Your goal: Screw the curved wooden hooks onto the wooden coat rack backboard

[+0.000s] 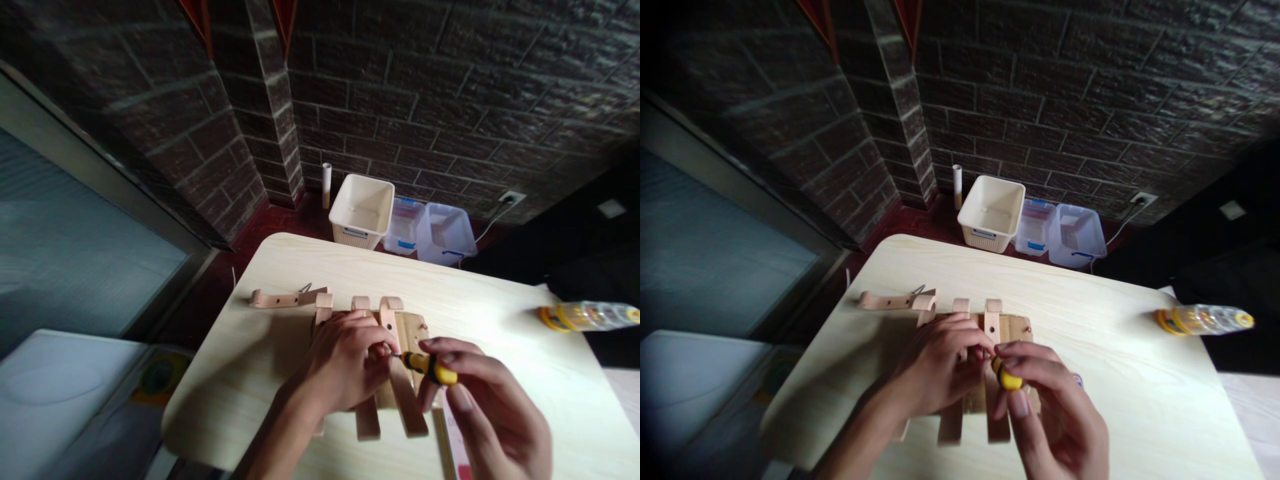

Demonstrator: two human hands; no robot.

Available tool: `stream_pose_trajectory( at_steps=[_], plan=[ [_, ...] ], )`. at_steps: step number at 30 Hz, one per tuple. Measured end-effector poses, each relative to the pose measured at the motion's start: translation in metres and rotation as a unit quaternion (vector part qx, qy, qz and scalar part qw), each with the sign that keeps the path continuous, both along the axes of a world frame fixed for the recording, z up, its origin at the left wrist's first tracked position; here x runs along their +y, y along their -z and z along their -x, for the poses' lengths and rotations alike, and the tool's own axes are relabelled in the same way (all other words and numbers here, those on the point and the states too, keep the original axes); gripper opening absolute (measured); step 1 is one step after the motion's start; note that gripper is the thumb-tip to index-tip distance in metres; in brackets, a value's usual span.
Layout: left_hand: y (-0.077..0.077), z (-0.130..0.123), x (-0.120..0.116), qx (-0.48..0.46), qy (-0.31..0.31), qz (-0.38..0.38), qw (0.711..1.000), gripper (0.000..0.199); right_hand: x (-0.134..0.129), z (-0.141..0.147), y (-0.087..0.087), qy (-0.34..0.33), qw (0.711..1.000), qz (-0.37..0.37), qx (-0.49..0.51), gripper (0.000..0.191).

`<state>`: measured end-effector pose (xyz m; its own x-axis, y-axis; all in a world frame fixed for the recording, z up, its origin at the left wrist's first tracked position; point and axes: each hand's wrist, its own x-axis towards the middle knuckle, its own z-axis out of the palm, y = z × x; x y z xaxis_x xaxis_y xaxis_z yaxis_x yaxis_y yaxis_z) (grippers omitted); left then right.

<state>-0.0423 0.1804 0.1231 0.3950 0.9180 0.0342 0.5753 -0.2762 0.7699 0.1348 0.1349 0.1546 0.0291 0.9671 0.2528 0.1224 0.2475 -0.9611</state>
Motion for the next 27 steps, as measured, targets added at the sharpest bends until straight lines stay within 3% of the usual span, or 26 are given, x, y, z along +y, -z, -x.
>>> stream_pose_trajectory(
  at_steps=[6, 16, 27],
  plan=[
    [-0.005, 0.0, 0.001, 0.009, 0.002, 0.025, 1.0, 0.012, 0.005, -0.012, -0.002, -0.021, 0.998, -0.03, -0.051, 0.016],
    [-0.002, 0.002, 0.001, -0.005, 0.008, 0.013, 1.0, 0.011, -0.001, 0.005, 0.002, 0.016, 0.999, 0.014, 0.031, 0.011],
    [0.002, 0.002, -0.002, 0.006, -0.006, -0.017, 1.0, 0.024, 0.005, -0.009, 0.002, -0.022, 0.994, -0.047, -0.091, 0.02]
  ],
)
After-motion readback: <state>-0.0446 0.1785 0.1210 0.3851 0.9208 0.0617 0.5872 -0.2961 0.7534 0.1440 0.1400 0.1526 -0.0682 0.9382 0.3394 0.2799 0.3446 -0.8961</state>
